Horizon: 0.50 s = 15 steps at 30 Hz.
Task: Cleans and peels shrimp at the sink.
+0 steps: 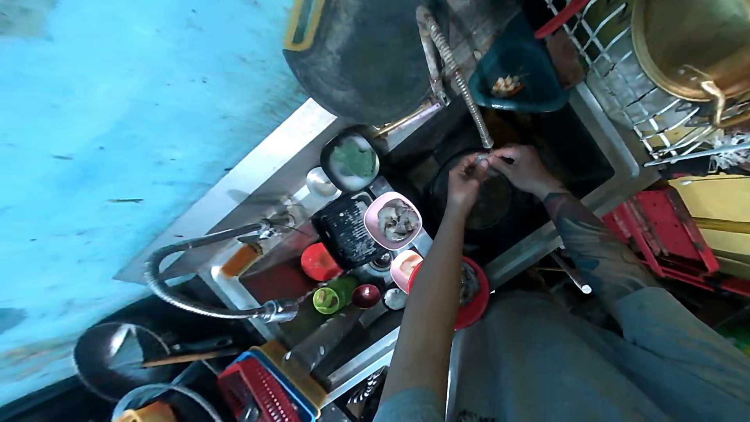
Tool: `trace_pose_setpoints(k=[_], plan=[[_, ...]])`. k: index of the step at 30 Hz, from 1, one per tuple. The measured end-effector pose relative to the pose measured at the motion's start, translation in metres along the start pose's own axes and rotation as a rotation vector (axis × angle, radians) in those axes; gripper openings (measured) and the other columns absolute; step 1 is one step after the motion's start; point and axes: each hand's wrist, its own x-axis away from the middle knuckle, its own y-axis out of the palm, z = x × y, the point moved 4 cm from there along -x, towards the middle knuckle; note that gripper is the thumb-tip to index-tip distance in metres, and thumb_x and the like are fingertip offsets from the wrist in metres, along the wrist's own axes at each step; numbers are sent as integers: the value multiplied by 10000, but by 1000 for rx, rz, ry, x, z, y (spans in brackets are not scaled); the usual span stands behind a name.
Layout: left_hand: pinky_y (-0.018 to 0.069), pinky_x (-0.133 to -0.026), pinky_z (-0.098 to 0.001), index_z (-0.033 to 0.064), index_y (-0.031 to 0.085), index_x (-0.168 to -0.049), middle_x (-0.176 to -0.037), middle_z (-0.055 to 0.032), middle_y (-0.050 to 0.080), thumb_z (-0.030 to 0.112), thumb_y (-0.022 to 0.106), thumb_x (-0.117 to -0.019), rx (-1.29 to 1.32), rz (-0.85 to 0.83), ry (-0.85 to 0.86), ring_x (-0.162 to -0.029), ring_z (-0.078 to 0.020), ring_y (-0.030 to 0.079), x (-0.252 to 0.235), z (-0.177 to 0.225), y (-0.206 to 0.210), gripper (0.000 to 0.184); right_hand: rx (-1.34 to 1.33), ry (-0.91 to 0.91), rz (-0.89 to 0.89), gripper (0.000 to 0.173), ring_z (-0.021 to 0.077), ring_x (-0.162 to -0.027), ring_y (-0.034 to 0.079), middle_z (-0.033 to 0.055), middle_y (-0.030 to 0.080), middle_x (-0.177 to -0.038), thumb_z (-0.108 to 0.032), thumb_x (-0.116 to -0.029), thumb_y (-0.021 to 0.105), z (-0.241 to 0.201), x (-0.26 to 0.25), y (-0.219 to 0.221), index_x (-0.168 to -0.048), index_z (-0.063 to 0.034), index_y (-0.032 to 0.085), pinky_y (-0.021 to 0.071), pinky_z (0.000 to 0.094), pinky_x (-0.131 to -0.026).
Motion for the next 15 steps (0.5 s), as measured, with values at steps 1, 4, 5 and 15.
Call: trace_pose_setpoints(k=[1, 4, 5, 15], plan=[[623, -881, -393, 12, 646, -1257, -1146, -125, 695, 134, 649, -1016, -35, 0, -4, -992, -208, 712, 0, -1, -1, 270, 5, -2, -10, 263, 138, -1043, 696, 79, 741, -1083, -293, -1026, 633, 0, 0, 0, -1109, -88, 775, 554, 349, -984], [618, -854, -385, 13, 653, -1246, -1112, -127, 702, 185, 618, -1037, -210, 0, 11, -942, -188, 711, 2, -3, -5, 273, 20, 46, -67, 238, 144, -1007, 697, 73, 737, -1077, -261, -1015, 633, -1, -1, 3, -1109, -96, 778, 569, 365, -952], [617, -857, -387, 13, 655, -1250, -1110, -131, 705, 198, 610, -1043, -255, 0, 2, -935, -188, 714, 4, -3, -5, 281, 22, 54, -79, 225, 153, -1002, 695, 75, 736, -1074, -241, -1003, 638, 0, -1, 4, -1099, -94, 779, 566, 378, -946], [562, -948, -458, 66, 684, -1251, -1119, -135, 729, 276, 592, -1043, -615, 53, -73, -1019, -239, 710, 11, 4, -3, 310, 236, -90, -87, 173, 291, -1049, 669, 124, 733, -1012, -200, -945, 682, -2, -6, 15, -988, -66, 781, 530, 464, -973]])
